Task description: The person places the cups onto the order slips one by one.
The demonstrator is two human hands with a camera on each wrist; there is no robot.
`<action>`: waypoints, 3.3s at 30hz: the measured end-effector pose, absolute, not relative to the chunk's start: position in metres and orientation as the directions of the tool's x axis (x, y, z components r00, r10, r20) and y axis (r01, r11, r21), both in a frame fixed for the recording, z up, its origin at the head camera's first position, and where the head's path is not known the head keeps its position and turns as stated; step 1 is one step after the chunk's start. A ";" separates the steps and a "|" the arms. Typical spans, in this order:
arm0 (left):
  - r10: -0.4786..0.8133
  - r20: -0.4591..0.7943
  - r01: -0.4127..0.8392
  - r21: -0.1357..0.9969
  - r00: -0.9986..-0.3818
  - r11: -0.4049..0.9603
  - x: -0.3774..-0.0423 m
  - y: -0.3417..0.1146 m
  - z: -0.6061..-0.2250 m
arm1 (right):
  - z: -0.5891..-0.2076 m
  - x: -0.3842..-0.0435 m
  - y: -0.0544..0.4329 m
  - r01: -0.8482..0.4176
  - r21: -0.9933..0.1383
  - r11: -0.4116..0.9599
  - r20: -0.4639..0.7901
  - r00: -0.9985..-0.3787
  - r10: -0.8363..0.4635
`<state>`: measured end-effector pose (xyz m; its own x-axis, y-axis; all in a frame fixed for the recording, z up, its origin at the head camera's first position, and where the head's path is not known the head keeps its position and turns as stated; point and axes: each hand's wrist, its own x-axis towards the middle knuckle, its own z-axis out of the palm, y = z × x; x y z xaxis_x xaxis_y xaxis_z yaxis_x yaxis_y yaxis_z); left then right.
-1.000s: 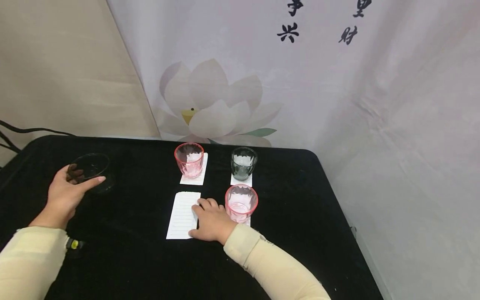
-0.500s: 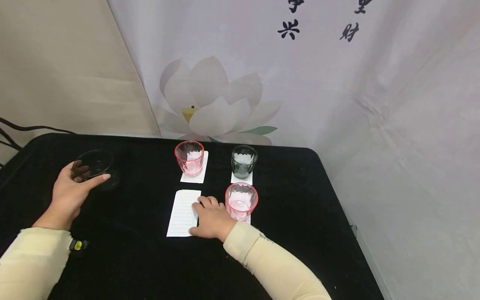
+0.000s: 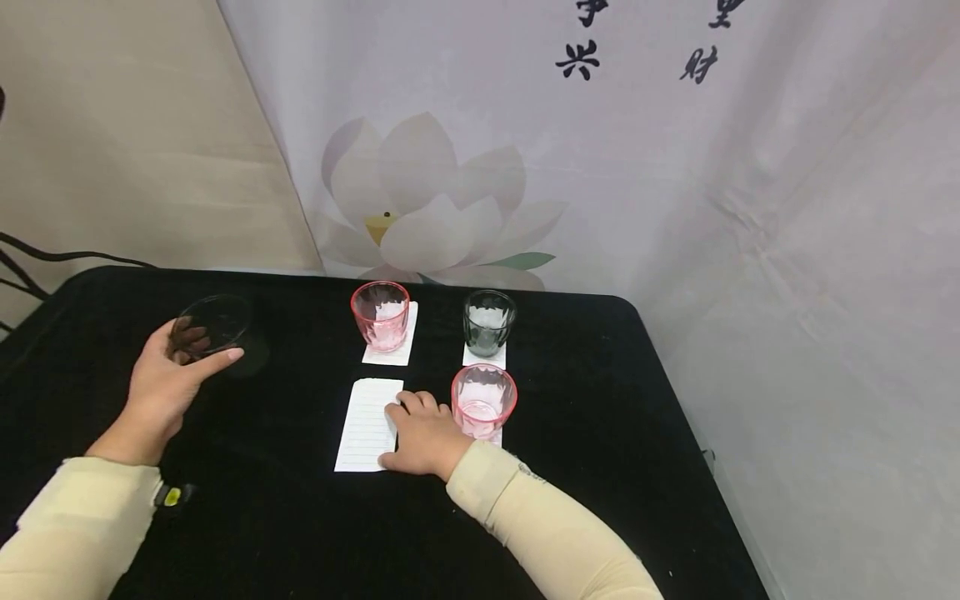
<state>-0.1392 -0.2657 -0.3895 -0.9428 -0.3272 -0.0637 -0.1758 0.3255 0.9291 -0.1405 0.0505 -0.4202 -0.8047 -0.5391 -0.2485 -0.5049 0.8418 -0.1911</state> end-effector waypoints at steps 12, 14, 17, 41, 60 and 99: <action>-0.274 -0.026 -0.111 0.947 -0.961 0.303 -0.131 -0.240 -0.384 | -0.418 -0.140 0.051 -0.512 -0.189 0.838 -0.247 -0.801 -0.545; -0.262 -0.026 -0.107 0.949 -0.965 0.298 -0.129 -0.235 -0.384 | -0.418 -0.140 0.051 -0.513 -0.188 0.837 -0.248 -0.800 -0.546; -0.241 -0.025 -0.097 0.951 -0.970 0.293 -0.127 -0.229 -0.382 | -0.418 -0.140 0.051 -0.514 -0.188 0.837 -0.248 -0.800 -0.547; -0.076 -0.030 -0.049 0.964 -0.997 0.262 -0.114 -0.190 -0.386 | -0.419 -0.142 0.053 -0.519 -0.214 0.827 -0.228 -0.797 -0.559; -0.008 -0.067 -0.067 0.967 -0.998 0.244 -0.112 -0.165 -0.398 | -0.422 -0.142 0.050 -0.521 -0.187 0.833 -0.230 -0.801 -0.553; 0.095 -0.111 -0.074 0.942 -0.989 0.327 -0.111 -0.149 -0.410 | -0.420 -0.143 0.050 -0.489 -0.254 0.835 -0.232 -0.807 -0.543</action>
